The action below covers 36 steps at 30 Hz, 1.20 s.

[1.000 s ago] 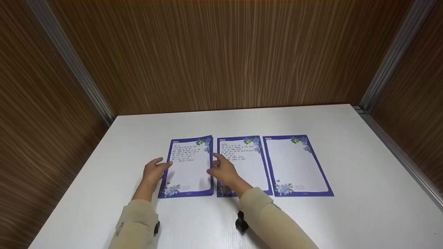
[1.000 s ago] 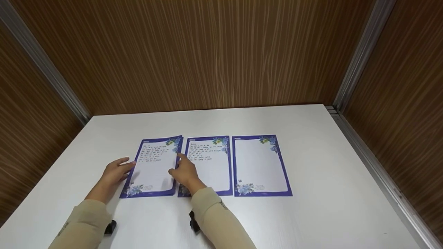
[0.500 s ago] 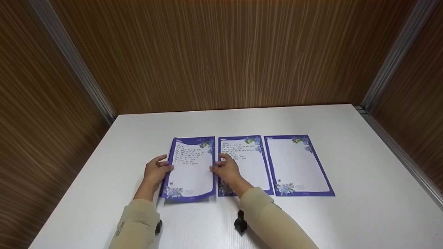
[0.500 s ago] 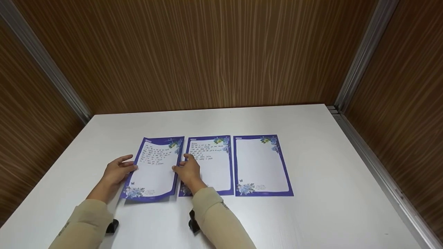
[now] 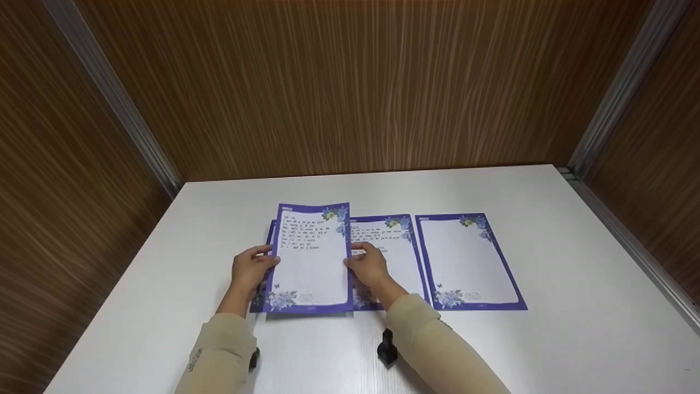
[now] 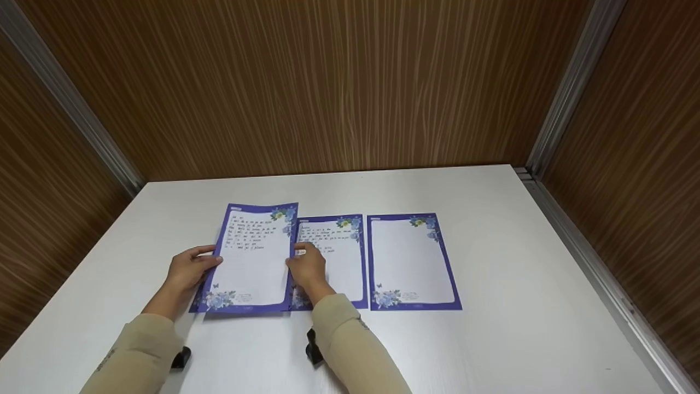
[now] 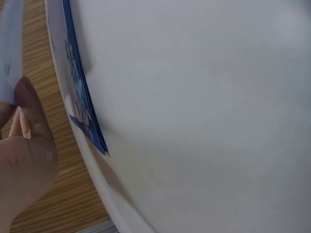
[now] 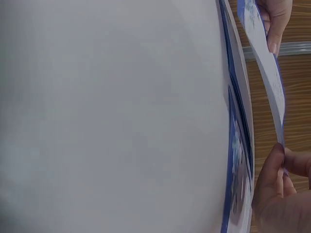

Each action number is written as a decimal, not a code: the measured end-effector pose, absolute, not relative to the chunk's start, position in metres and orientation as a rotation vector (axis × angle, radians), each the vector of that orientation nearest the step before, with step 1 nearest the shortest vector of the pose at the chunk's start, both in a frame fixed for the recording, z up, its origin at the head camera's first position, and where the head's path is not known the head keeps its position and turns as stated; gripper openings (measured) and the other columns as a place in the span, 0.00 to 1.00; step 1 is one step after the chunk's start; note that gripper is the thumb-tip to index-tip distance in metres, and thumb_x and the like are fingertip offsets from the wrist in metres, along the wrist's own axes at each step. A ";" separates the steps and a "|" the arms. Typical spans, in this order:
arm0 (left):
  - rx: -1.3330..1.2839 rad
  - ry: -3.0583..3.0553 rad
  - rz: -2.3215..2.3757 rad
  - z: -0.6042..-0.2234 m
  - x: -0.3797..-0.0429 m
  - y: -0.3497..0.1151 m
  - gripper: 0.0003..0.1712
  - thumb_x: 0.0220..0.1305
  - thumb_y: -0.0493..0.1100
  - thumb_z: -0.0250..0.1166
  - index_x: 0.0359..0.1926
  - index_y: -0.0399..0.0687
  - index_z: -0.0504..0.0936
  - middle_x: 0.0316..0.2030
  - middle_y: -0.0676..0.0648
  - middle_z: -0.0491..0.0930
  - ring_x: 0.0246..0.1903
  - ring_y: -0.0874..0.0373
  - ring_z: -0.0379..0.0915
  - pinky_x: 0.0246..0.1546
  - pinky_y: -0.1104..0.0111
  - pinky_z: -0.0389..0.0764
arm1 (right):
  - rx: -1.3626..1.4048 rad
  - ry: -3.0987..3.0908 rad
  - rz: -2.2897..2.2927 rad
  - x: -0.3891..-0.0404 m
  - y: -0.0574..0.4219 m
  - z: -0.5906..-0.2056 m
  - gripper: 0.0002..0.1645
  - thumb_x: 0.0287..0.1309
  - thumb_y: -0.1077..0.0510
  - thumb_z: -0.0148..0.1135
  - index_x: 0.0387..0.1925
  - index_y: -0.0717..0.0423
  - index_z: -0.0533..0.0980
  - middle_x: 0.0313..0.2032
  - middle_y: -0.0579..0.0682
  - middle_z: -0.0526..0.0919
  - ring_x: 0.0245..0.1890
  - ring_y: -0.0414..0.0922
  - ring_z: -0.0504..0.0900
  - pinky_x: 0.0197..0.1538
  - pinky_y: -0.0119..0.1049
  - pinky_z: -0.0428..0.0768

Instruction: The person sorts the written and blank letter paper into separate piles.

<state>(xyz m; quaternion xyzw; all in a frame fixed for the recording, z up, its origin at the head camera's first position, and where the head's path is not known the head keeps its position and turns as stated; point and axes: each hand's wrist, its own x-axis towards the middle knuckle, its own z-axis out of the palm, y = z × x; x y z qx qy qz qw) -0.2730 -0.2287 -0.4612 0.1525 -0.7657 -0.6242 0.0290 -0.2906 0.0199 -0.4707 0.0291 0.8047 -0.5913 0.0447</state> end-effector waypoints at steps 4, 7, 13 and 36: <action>0.432 -2.352 -1.924 -0.462 -0.275 -0.221 0.23 0.59 0.32 0.66 0.56 0.34 0.76 0.36 0.43 0.82 0.27 0.62 0.77 0.23 0.76 0.76 | 0.095 2.481 -1.802 -0.292 0.028 -0.470 0.21 0.53 0.67 0.65 0.51 0.63 0.75 0.30 0.52 0.82 0.28 0.44 0.80 0.30 0.32 0.78; 0.416 -2.346 -1.923 -0.461 -0.276 -0.213 0.23 0.59 0.32 0.66 0.56 0.34 0.76 0.37 0.42 0.81 0.29 0.60 0.77 0.26 0.75 0.78 | 0.093 2.490 -1.808 -0.295 0.035 -0.470 0.21 0.53 0.67 0.65 0.50 0.63 0.75 0.30 0.53 0.82 0.28 0.43 0.80 0.30 0.32 0.78; 0.437 -2.369 -1.878 -0.461 -0.281 -0.193 0.21 0.59 0.32 0.66 0.55 0.36 0.78 0.41 0.40 0.81 0.34 0.56 0.78 0.30 0.71 0.80 | 0.120 2.507 -1.753 -0.300 0.053 -0.467 0.22 0.54 0.66 0.65 0.52 0.62 0.75 0.35 0.55 0.83 0.32 0.45 0.80 0.33 0.34 0.79; 0.387 -2.422 -1.791 -0.463 -0.286 -0.130 0.18 0.56 0.35 0.69 0.50 0.38 0.82 0.34 0.44 0.83 0.24 0.58 0.76 0.21 0.67 0.80 | 0.128 2.502 -1.648 -0.311 0.124 -0.463 0.25 0.56 0.65 0.63 0.56 0.64 0.72 0.38 0.57 0.82 0.31 0.44 0.78 0.30 0.33 0.76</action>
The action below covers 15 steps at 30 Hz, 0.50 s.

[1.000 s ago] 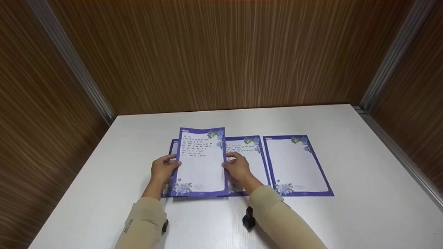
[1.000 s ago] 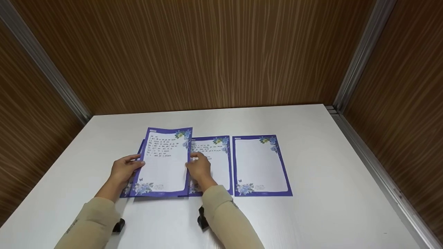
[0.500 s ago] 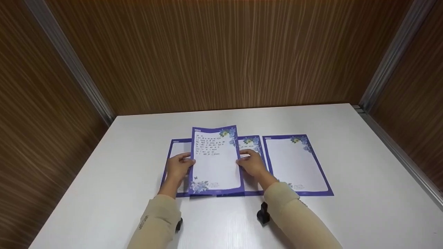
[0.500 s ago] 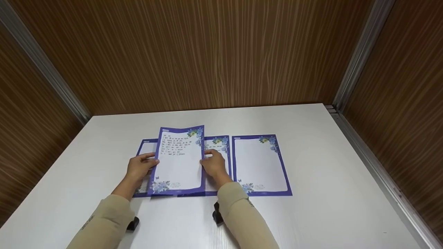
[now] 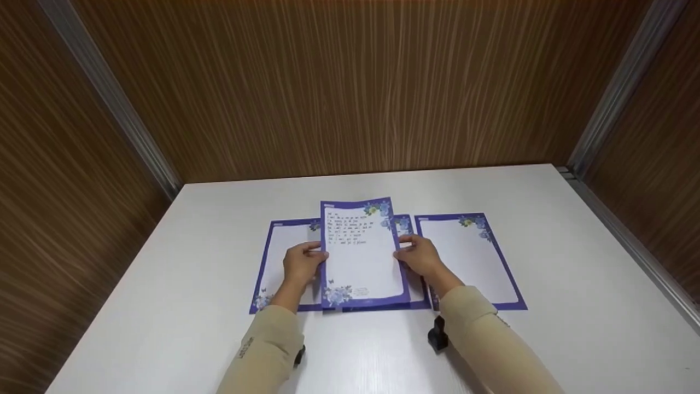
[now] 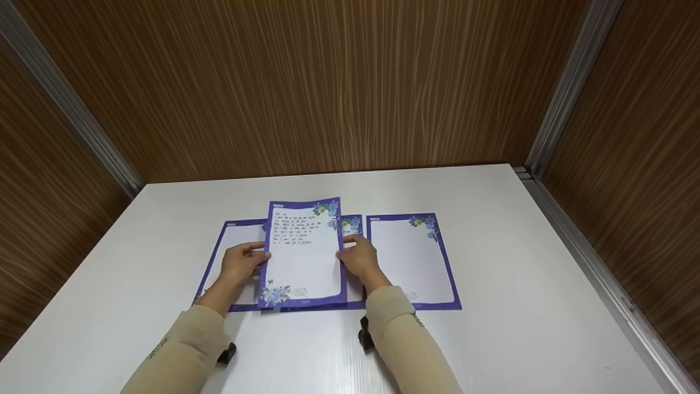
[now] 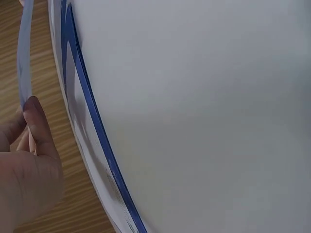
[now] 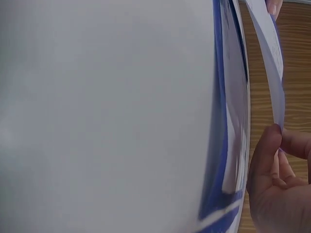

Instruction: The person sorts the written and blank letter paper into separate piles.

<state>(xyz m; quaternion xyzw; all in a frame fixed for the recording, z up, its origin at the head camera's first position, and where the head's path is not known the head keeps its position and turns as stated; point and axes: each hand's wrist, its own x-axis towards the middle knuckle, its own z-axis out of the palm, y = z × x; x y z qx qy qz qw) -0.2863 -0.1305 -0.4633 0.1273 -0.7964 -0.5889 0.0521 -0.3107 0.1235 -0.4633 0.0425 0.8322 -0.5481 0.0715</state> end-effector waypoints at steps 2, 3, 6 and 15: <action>0.392 -2.435 -1.784 -0.463 -0.288 -0.125 0.18 0.56 0.35 0.69 0.49 0.38 0.82 0.34 0.44 0.83 0.25 0.58 0.77 0.23 0.66 0.81 | 0.127 2.510 -1.632 -0.311 0.129 -0.463 0.26 0.56 0.64 0.63 0.57 0.64 0.72 0.40 0.58 0.82 0.33 0.45 0.79 0.32 0.34 0.77; 0.395 -2.442 -1.776 -0.463 -0.288 -0.123 0.18 0.56 0.35 0.69 0.49 0.37 0.82 0.35 0.44 0.83 0.25 0.58 0.77 0.24 0.66 0.81 | 0.124 2.516 -1.624 -0.311 0.132 -0.463 0.26 0.56 0.64 0.63 0.57 0.65 0.72 0.41 0.59 0.82 0.34 0.46 0.79 0.33 0.34 0.78; 0.405 -2.464 -1.755 -0.464 -0.289 -0.116 0.18 0.56 0.35 0.69 0.49 0.37 0.82 0.35 0.44 0.83 0.26 0.56 0.78 0.25 0.65 0.82 | 0.151 2.490 -1.625 -0.310 0.138 -0.463 0.27 0.57 0.64 0.63 0.59 0.64 0.71 0.43 0.59 0.81 0.37 0.47 0.80 0.37 0.36 0.79; 0.393 -2.511 -1.732 -0.463 -0.292 -0.102 0.19 0.55 0.31 0.68 0.50 0.35 0.81 0.34 0.43 0.82 0.25 0.57 0.79 0.24 0.70 0.81 | 0.232 2.488 -1.570 -0.307 0.149 -0.460 0.26 0.59 0.62 0.63 0.59 0.62 0.70 0.43 0.58 0.80 0.36 0.47 0.79 0.36 0.36 0.79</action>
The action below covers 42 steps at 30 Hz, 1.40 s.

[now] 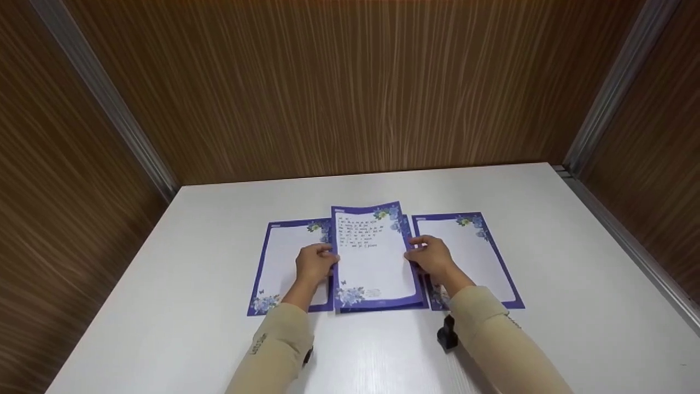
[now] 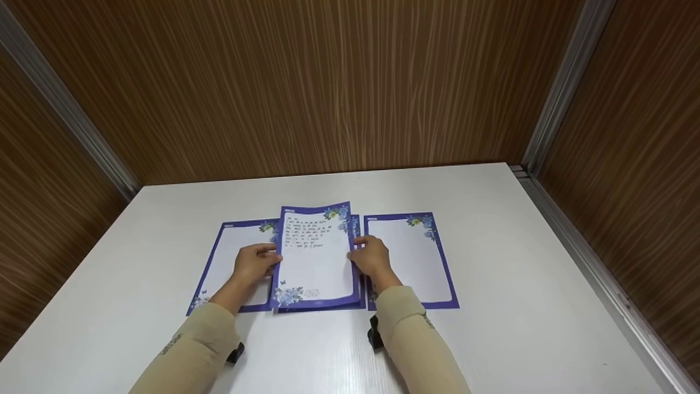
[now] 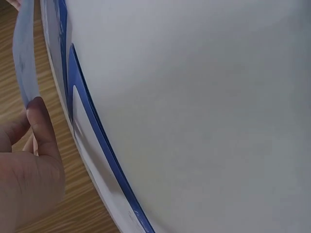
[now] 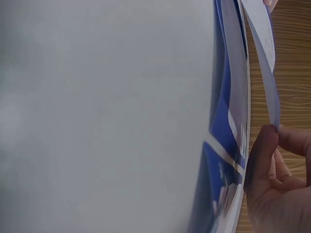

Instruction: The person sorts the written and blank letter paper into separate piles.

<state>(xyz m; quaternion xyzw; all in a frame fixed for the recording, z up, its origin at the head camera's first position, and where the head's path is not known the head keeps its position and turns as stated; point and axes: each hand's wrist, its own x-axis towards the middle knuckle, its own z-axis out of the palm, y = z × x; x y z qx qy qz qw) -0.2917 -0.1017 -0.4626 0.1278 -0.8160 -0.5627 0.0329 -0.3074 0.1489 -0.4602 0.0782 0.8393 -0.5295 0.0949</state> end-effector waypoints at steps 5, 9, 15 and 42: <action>0.311 -2.551 -1.677 -0.466 -0.293 -0.099 0.21 0.53 0.27 0.67 0.50 0.32 0.80 0.36 0.42 0.83 0.30 0.56 0.80 0.27 0.71 0.82 | 0.266 2.538 -1.492 -0.307 0.150 -0.459 0.25 0.58 0.60 0.63 0.57 0.61 0.71 0.41 0.57 0.79 0.33 0.47 0.78 0.33 0.35 0.78; 0.265 -2.583 -1.637 -0.467 -0.293 -0.099 0.21 0.53 0.26 0.66 0.51 0.33 0.80 0.38 0.42 0.83 0.33 0.55 0.80 0.28 0.71 0.82 | 0.262 2.590 -1.475 -0.307 0.150 -0.460 0.25 0.56 0.61 0.65 0.55 0.63 0.73 0.39 0.57 0.80 0.31 0.46 0.79 0.31 0.35 0.80; 0.245 -2.612 -1.623 -0.467 -0.292 -0.100 0.23 0.53 0.25 0.66 0.52 0.33 0.79 0.41 0.41 0.83 0.37 0.53 0.80 0.33 0.70 0.83 | 0.301 2.641 -1.397 -0.306 0.148 -0.459 0.25 0.54 0.60 0.66 0.53 0.64 0.73 0.40 0.58 0.80 0.31 0.47 0.80 0.32 0.36 0.80; 0.283 -2.525 -1.707 -0.466 -0.292 -0.106 0.17 0.53 0.26 0.65 0.46 0.30 0.81 0.36 0.41 0.83 0.31 0.55 0.81 0.30 0.71 0.83 | 0.291 2.751 -1.295 -0.305 0.145 -0.457 0.29 0.57 0.56 0.64 0.59 0.62 0.70 0.48 0.61 0.79 0.39 0.51 0.80 0.40 0.43 0.80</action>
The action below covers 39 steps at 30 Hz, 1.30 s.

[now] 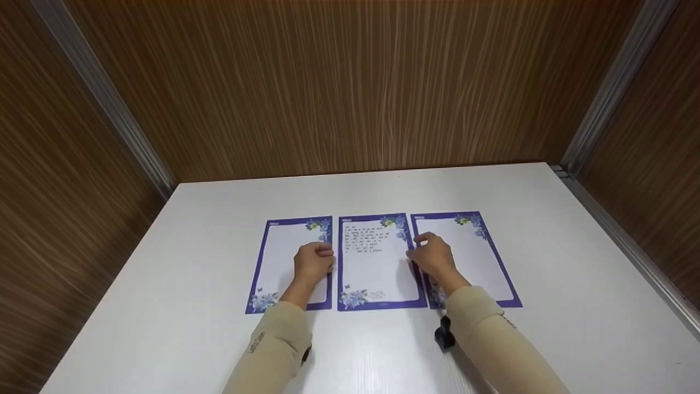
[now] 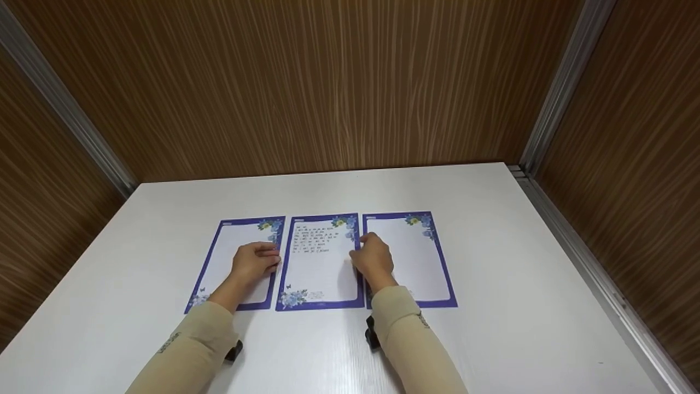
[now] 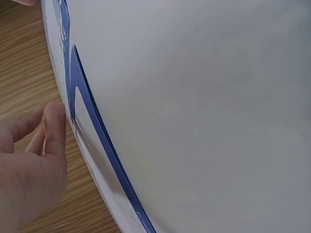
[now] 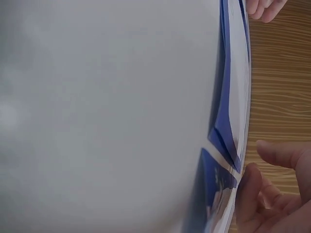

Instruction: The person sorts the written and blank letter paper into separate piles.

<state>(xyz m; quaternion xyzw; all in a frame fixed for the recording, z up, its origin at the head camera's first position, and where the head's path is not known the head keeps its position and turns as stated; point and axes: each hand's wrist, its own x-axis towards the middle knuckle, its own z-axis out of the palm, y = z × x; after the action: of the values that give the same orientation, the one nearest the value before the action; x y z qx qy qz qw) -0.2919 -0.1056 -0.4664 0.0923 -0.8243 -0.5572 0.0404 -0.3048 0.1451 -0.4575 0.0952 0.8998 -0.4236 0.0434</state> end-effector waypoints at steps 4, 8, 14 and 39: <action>0.324 -2.496 -1.725 -0.466 -0.292 -0.111 0.18 0.55 0.31 0.67 0.49 0.34 0.81 0.38 0.43 0.82 0.34 0.53 0.80 0.33 0.69 0.83 | 0.245 2.749 -1.426 -0.305 0.139 -0.459 0.29 0.59 0.56 0.63 0.60 0.62 0.69 0.47 0.61 0.79 0.41 0.52 0.80 0.43 0.43 0.81; 0.371 -2.450 -1.790 -0.465 -0.292 -0.118 0.22 0.57 0.35 0.68 0.53 0.35 0.78 0.43 0.41 0.80 0.38 0.50 0.79 0.34 0.66 0.83 | 0.237 2.740 -1.534 -0.306 0.132 -0.459 0.30 0.60 0.57 0.62 0.62 0.61 0.66 0.48 0.61 0.78 0.45 0.53 0.79 0.47 0.44 0.80; 0.399 -2.434 -1.755 -0.464 -0.291 -0.136 0.27 0.57 0.40 0.70 0.56 0.35 0.76 0.47 0.39 0.79 0.44 0.47 0.78 0.37 0.63 0.83 | 0.211 2.775 -1.598 -0.306 0.118 -0.458 0.35 0.58 0.58 0.64 0.64 0.62 0.62 0.53 0.63 0.74 0.55 0.56 0.73 0.58 0.49 0.72; 0.558 -2.498 -1.665 -0.457 -0.277 -0.226 0.37 0.62 0.46 0.65 0.67 0.35 0.63 0.62 0.33 0.67 0.63 0.40 0.61 0.62 0.57 0.66 | 0.003 2.710 -1.718 -0.299 0.054 -0.463 0.35 0.55 0.59 0.66 0.63 0.61 0.64 0.51 0.63 0.75 0.50 0.57 0.76 0.54 0.48 0.75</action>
<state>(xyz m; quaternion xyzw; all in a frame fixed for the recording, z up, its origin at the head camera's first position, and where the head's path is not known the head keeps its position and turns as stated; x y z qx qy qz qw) -0.2770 -0.2260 -0.4575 0.1825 -0.8173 -0.5448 0.0440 -0.2992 0.0536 -0.4633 0.0011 0.8441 -0.5351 -0.0335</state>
